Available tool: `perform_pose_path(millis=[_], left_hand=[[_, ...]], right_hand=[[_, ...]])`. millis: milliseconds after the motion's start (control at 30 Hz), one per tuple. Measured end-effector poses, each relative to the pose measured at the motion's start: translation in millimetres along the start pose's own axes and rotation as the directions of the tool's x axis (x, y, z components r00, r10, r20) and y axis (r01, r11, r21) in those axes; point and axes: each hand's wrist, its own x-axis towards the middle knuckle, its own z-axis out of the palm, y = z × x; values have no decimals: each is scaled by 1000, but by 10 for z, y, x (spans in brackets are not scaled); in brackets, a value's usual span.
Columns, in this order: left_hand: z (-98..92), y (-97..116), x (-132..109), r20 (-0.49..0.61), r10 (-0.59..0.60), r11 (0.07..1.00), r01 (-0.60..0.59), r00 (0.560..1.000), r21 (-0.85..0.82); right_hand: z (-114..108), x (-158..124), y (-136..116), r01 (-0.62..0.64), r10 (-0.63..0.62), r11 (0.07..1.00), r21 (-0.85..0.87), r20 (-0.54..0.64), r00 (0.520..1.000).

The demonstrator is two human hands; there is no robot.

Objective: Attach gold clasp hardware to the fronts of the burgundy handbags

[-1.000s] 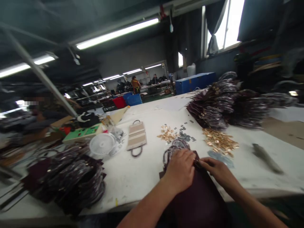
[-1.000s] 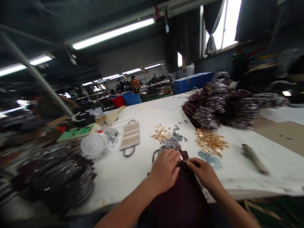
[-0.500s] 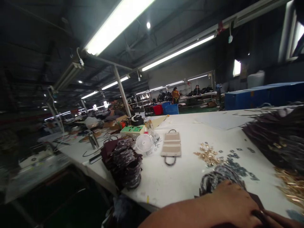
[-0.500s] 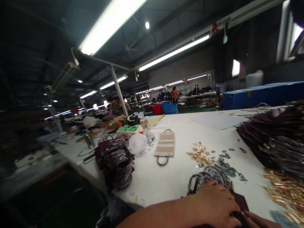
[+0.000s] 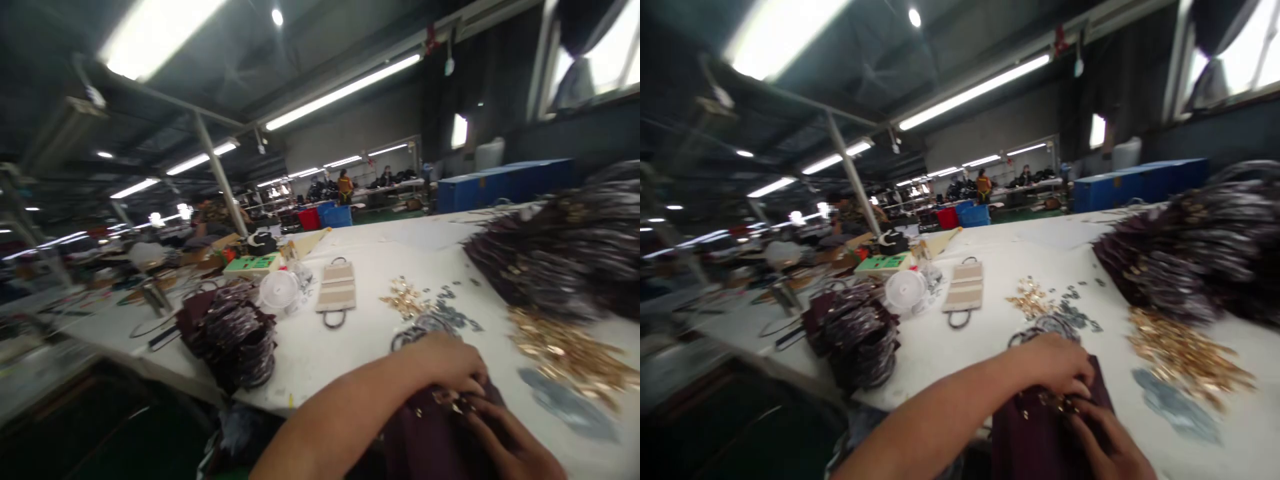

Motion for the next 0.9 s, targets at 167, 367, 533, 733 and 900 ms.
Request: perform_pose_path(millis=[167,367,533,733,900], left_hand=[[-166,180,79,-135,-67,997,61,989,-50],[-275,332,-24,-61,-257,782,170,964,-600],[-65,210,-209,-191,-282,724,79,940,-685],[340,255,-170,-330,-377,905,269,866,-328],[316,268,-20,-264,-398,901,321,879,-292]], right_hand=[[86,28,-276,115,-114,990,82,-23,993],[115,41,-397,189,-166,964,189,-131,977],[-147,148,-392,-59,138,939,338,-216,967],[-583,349,-266,-336,385,898,283,-139,912],[-744,440,-219,-248,248,969,16,-95,964]])
